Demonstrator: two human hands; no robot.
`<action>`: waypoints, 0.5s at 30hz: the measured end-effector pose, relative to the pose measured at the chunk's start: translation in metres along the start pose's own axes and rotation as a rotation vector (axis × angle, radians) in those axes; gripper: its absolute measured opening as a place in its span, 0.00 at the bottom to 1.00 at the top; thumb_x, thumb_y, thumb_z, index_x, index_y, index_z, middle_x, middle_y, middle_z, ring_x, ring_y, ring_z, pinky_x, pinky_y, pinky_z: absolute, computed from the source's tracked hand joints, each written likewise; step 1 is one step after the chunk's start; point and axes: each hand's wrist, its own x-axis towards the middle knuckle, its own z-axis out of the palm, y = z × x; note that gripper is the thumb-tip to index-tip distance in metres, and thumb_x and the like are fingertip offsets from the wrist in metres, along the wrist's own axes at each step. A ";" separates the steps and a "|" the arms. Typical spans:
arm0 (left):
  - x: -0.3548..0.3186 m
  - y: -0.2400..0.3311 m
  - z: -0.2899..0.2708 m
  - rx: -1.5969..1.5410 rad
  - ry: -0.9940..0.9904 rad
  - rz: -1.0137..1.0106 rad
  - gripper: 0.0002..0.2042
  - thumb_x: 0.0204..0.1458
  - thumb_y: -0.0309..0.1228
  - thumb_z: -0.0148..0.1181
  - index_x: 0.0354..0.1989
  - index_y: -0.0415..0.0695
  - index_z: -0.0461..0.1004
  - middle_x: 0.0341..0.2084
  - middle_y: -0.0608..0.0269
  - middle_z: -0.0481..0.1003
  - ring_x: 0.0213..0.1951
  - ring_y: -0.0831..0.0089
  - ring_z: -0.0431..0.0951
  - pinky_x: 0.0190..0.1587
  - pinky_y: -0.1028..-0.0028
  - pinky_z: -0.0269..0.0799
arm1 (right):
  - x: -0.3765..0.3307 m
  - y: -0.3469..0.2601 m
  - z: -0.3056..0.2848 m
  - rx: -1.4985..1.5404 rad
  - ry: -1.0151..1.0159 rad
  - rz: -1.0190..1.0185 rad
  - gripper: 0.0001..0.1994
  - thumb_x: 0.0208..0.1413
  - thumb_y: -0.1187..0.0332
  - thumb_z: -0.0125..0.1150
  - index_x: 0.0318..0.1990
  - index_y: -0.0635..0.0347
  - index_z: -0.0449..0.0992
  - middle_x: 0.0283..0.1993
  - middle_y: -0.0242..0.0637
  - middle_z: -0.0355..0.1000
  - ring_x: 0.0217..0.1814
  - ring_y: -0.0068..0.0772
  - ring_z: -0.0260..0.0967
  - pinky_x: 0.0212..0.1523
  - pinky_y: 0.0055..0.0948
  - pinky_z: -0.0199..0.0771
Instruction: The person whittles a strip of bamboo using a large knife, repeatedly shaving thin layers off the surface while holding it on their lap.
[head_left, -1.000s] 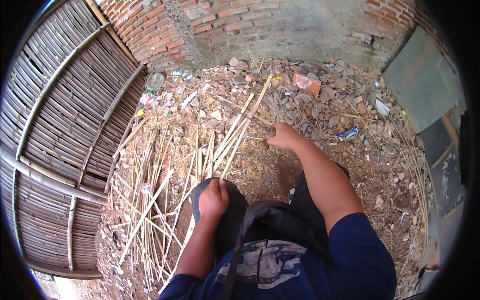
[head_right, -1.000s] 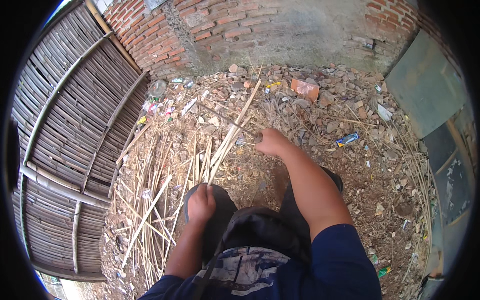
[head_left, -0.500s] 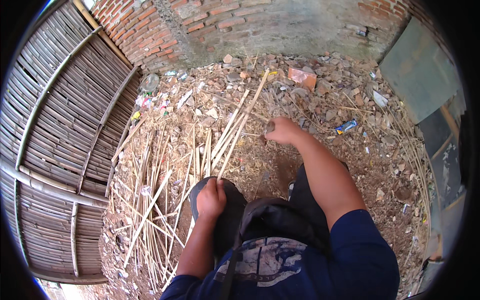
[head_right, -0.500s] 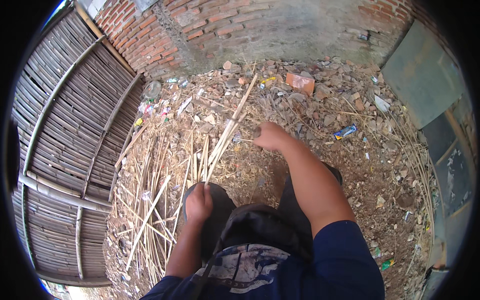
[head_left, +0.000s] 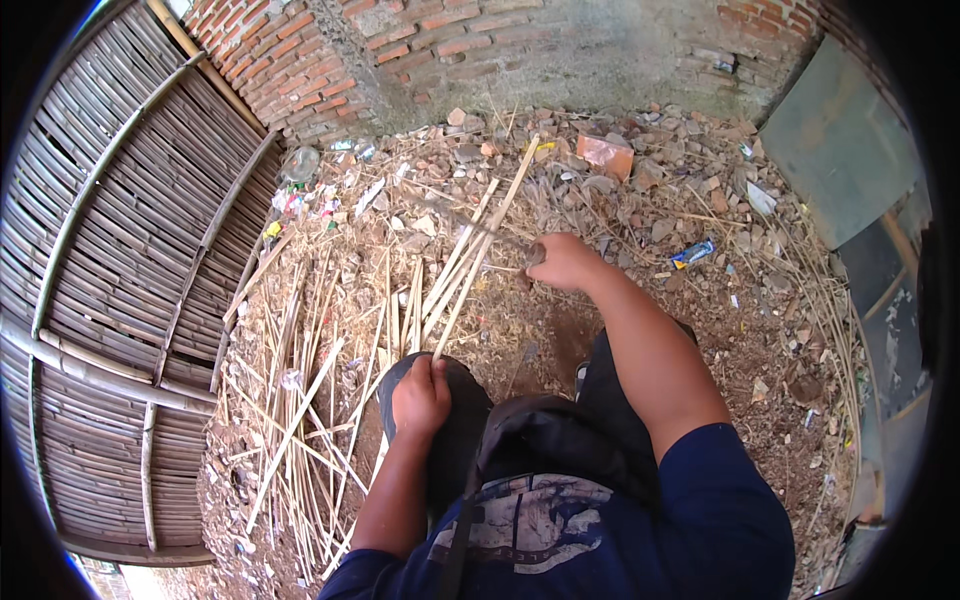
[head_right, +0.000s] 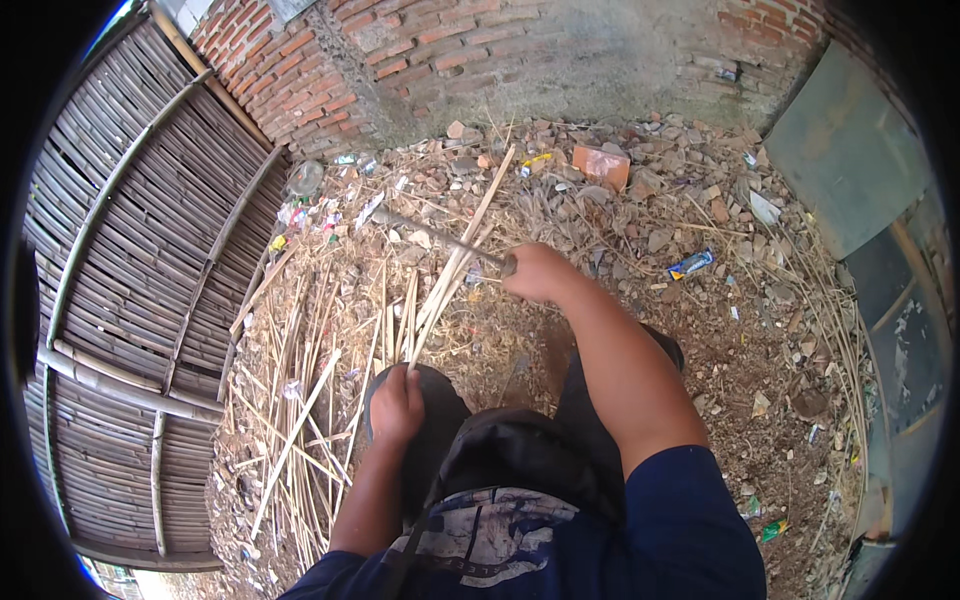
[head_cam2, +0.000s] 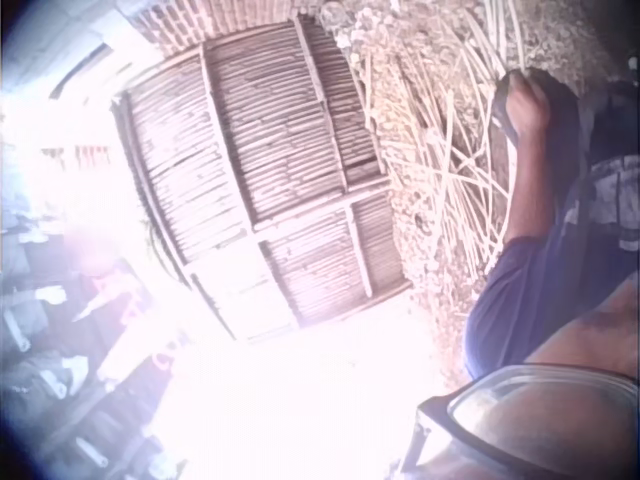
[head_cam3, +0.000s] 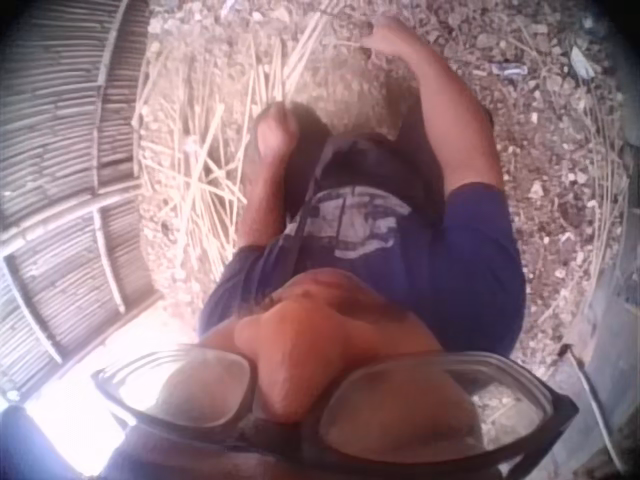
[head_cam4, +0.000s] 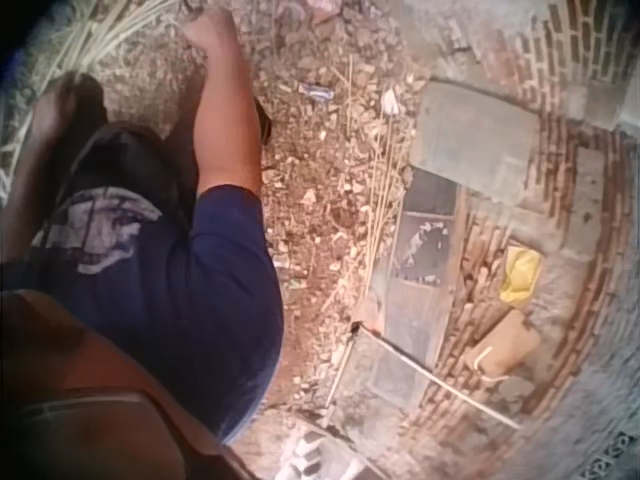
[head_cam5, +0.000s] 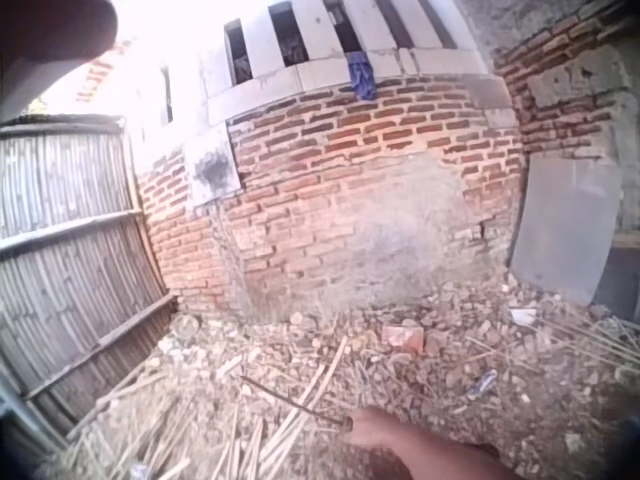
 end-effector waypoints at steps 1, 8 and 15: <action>-0.002 0.000 0.001 0.003 -0.003 -0.001 0.13 0.65 0.41 0.50 0.39 0.44 0.72 0.30 0.43 0.79 0.35 0.41 0.79 0.38 0.47 0.72 | -0.006 -0.009 0.005 -0.068 -0.066 -0.039 0.13 0.44 0.65 0.62 0.39 0.57 0.82 0.34 0.45 0.79 0.38 0.45 0.78 0.41 0.42 0.76; -0.006 -0.003 0.002 -0.025 0.056 0.058 0.11 0.64 0.38 0.51 0.38 0.43 0.72 0.27 0.42 0.77 0.33 0.40 0.78 0.35 0.46 0.71 | -0.012 -0.014 0.014 -0.151 -0.253 -0.190 0.17 0.45 0.58 0.68 0.40 0.59 0.82 0.35 0.46 0.78 0.40 0.44 0.78 0.44 0.42 0.76; -0.002 0.002 0.002 -0.039 0.090 0.076 0.10 0.63 0.36 0.53 0.37 0.42 0.72 0.26 0.41 0.77 0.31 0.38 0.77 0.34 0.45 0.70 | 0.002 0.008 -0.002 0.040 0.017 -0.016 0.17 0.48 0.59 0.67 0.41 0.60 0.81 0.35 0.47 0.77 0.41 0.40 0.77 0.41 0.40 0.74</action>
